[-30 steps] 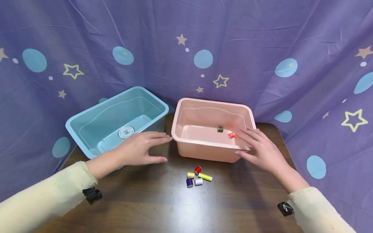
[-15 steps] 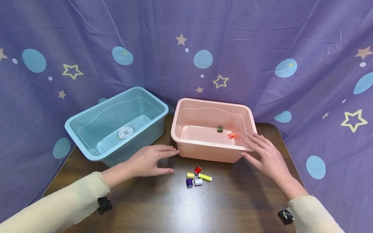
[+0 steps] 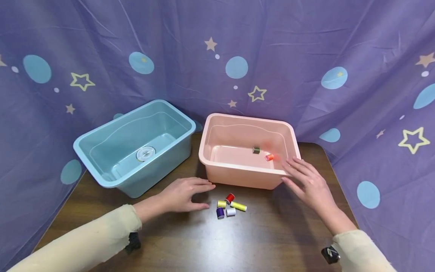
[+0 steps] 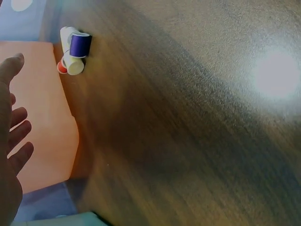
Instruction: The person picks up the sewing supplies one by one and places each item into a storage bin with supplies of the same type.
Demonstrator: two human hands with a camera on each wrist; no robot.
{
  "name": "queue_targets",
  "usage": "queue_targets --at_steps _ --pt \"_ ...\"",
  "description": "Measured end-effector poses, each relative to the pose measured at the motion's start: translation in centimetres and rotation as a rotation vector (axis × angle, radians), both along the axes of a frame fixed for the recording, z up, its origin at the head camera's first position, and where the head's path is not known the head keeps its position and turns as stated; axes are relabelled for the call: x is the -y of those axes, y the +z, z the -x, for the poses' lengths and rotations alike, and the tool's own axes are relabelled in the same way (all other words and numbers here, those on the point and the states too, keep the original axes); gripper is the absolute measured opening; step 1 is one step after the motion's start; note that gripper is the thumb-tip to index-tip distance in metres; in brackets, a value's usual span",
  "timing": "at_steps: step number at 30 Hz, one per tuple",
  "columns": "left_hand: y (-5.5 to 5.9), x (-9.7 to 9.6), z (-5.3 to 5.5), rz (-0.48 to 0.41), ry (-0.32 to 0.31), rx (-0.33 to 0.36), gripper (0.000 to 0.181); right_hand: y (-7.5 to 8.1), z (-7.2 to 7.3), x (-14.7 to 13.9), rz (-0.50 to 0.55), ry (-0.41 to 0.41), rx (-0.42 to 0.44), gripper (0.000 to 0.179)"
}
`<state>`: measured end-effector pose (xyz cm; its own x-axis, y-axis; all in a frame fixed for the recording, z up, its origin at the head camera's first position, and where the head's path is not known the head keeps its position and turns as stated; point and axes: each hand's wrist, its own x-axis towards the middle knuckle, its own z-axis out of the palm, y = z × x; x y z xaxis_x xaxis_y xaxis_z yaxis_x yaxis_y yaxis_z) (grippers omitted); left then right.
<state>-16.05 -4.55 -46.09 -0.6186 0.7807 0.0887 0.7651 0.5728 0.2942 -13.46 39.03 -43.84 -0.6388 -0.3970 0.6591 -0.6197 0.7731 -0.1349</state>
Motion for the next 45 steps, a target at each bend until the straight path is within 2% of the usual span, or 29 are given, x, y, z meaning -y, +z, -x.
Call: queue_targets --at_steps 9,14,22,28,34,45 --pt "-0.9 -0.6 0.3 -0.008 -0.018 0.016 0.062 -0.6 -0.4 0.3 0.041 -0.012 -0.085 0.055" --pt "-1.2 -0.8 0.5 0.002 -0.01 0.028 0.062 -0.9 -0.5 0.8 0.083 -0.05 -0.107 0.055" --pt "-1.5 -1.1 0.7 -0.008 -0.02 0.029 0.059 -1.0 -0.7 1.7 0.161 -0.087 -0.09 0.05" --pt "-1.6 -1.3 0.8 -0.032 -0.038 0.012 0.058 -1.1 -0.8 2.1 0.183 -0.116 -0.062 0.047" --pt "-1.8 -1.5 0.8 -0.021 -0.035 0.029 0.059 -1.2 -1.2 2.5 0.181 -0.162 -0.061 0.028" --pt "-2.0 -1.5 1.0 -0.005 -0.015 0.045 0.059 -1.1 -1.5 2.9 0.171 -0.202 -0.084 0.03"
